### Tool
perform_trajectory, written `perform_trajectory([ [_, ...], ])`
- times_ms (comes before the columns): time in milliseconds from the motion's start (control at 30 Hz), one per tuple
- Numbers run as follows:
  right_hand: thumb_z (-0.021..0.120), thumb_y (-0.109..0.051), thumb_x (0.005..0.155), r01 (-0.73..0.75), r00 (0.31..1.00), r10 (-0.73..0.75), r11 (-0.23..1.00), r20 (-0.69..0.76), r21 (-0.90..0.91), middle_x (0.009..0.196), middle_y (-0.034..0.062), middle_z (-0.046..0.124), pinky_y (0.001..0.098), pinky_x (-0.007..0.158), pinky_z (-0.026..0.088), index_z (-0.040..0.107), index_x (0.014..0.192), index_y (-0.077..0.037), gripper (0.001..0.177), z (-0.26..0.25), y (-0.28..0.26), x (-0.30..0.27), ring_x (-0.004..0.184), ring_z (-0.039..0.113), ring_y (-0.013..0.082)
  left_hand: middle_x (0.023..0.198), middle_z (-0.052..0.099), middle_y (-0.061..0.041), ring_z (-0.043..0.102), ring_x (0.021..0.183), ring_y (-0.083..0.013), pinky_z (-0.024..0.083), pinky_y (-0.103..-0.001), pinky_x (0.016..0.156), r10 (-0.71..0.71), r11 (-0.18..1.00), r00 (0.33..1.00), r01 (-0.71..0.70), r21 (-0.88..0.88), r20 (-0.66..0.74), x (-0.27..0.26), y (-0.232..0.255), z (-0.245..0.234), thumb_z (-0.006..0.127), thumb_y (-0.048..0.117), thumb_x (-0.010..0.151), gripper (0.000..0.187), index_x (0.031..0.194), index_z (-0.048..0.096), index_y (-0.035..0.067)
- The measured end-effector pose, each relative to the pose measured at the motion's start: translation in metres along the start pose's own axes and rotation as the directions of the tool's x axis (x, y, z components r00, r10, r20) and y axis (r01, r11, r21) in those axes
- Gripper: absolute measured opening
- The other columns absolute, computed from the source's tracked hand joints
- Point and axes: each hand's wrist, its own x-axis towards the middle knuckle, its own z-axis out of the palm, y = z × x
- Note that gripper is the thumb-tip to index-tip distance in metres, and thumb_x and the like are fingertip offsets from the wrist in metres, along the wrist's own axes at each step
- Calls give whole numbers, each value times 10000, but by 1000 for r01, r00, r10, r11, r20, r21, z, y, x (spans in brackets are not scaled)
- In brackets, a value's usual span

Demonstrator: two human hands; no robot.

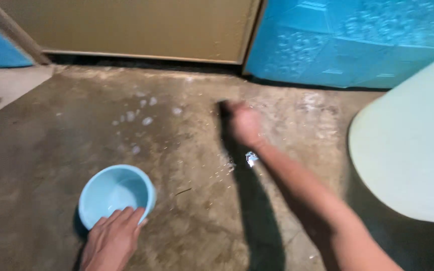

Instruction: Scrubbing the floor and toilet rim in a bathroom with a brush and water.

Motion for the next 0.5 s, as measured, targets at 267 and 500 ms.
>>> perform_trajectory([
  [267, 644, -126, 770, 326, 884, -398, 901, 247, 286, 1099, 215, 630, 532, 756, 520, 544, 1441, -138, 678, -54, -210, -190, 899, 653, 408, 1058, 720, -84, 691, 938, -310, 526, -445, 816, -400, 886, 909, 417, -204, 120, -45, -59, 9, 653, 317, 953, 265, 1164, 706, 166],
  [500, 662, -129, 794, -532, 845, 470, 785, 253, 319, 1082, 144, 681, 442, 806, 552, 650, 1357, -187, 566, -147, -67, -205, 943, 677, 328, 1098, 706, -43, 722, 995, -237, 577, -412, 836, -263, 958, 962, 269, 97, -68, -82, -142, 73, 688, 343, 902, 402, 1264, 674, 168],
])
